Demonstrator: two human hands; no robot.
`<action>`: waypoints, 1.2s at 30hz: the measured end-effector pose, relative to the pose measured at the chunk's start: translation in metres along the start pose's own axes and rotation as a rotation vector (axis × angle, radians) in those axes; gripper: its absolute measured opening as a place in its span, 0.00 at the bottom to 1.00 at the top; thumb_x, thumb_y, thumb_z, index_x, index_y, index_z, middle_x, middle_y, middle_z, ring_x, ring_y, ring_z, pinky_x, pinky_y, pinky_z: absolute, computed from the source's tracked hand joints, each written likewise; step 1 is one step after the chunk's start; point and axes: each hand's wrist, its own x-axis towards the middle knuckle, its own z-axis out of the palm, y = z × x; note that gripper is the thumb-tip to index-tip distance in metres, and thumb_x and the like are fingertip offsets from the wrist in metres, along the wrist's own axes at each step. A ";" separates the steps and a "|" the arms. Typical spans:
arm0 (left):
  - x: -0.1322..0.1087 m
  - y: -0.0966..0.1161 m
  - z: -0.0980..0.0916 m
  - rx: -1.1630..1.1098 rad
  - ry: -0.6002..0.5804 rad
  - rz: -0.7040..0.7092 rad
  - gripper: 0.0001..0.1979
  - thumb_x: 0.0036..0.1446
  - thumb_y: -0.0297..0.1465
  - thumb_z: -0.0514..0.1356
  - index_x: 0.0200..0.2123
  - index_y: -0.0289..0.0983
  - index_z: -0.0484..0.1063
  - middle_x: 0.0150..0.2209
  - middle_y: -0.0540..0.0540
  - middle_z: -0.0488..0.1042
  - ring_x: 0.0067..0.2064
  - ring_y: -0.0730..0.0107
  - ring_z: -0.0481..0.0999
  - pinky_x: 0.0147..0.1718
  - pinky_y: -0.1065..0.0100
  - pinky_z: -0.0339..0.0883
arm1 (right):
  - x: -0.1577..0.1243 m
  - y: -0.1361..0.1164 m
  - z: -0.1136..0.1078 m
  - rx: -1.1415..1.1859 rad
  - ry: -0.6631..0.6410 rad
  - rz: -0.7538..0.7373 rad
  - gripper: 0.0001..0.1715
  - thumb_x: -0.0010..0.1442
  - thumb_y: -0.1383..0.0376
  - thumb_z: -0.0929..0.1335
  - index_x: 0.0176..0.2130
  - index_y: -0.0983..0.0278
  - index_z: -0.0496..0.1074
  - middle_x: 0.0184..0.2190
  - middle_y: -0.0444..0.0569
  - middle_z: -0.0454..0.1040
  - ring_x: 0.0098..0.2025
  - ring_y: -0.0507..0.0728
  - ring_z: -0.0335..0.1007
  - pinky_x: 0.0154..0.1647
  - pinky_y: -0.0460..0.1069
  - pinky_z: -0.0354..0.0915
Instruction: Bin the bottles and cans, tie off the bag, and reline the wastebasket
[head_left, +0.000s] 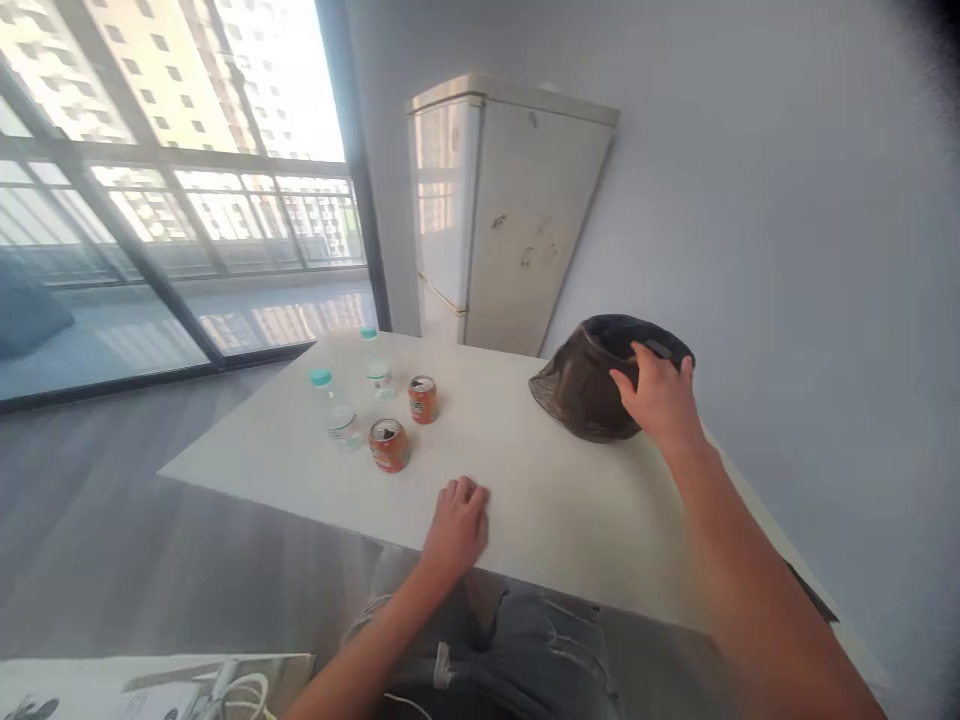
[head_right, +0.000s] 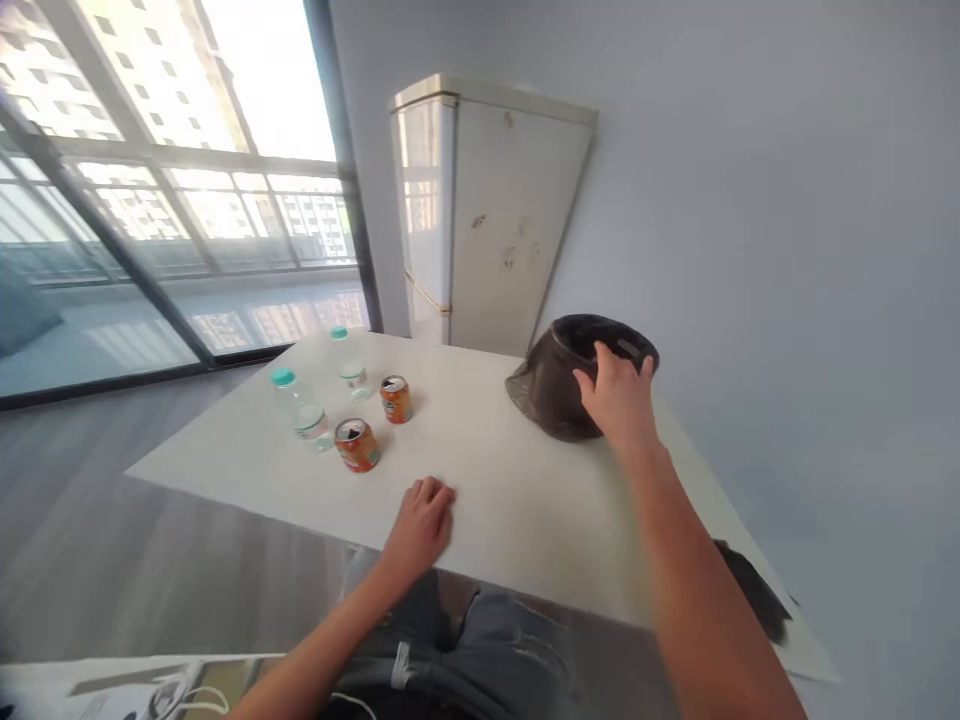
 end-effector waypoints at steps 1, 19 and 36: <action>-0.001 0.000 0.000 -0.004 -0.006 -0.006 0.11 0.63 0.22 0.56 0.45 0.40 0.72 0.46 0.42 0.70 0.49 0.56 0.68 0.50 0.57 0.65 | 0.006 0.001 0.009 -0.017 -0.042 -0.007 0.23 0.71 0.57 0.61 0.54 0.69 0.74 0.43 0.62 0.81 0.46 0.67 0.76 0.59 0.66 0.63; -0.010 -0.004 -0.017 -0.302 0.327 0.154 0.14 0.66 0.24 0.52 0.48 0.48 0.68 0.40 0.43 0.74 0.41 0.57 0.75 0.38 0.55 0.74 | -0.058 -0.146 -0.039 0.151 0.124 -0.304 0.11 0.73 0.63 0.65 0.48 0.67 0.74 0.35 0.51 0.81 0.36 0.58 0.75 0.53 0.56 0.65; 0.051 -0.186 -0.166 -0.133 0.703 -0.527 0.33 0.54 0.47 0.70 0.57 0.39 0.67 0.51 0.37 0.80 0.54 0.44 0.78 0.56 0.47 0.70 | -0.177 -0.007 0.052 0.361 -0.074 0.568 0.18 0.62 0.51 0.62 0.35 0.62 0.69 0.31 0.50 0.72 0.33 0.59 0.68 0.39 0.54 0.63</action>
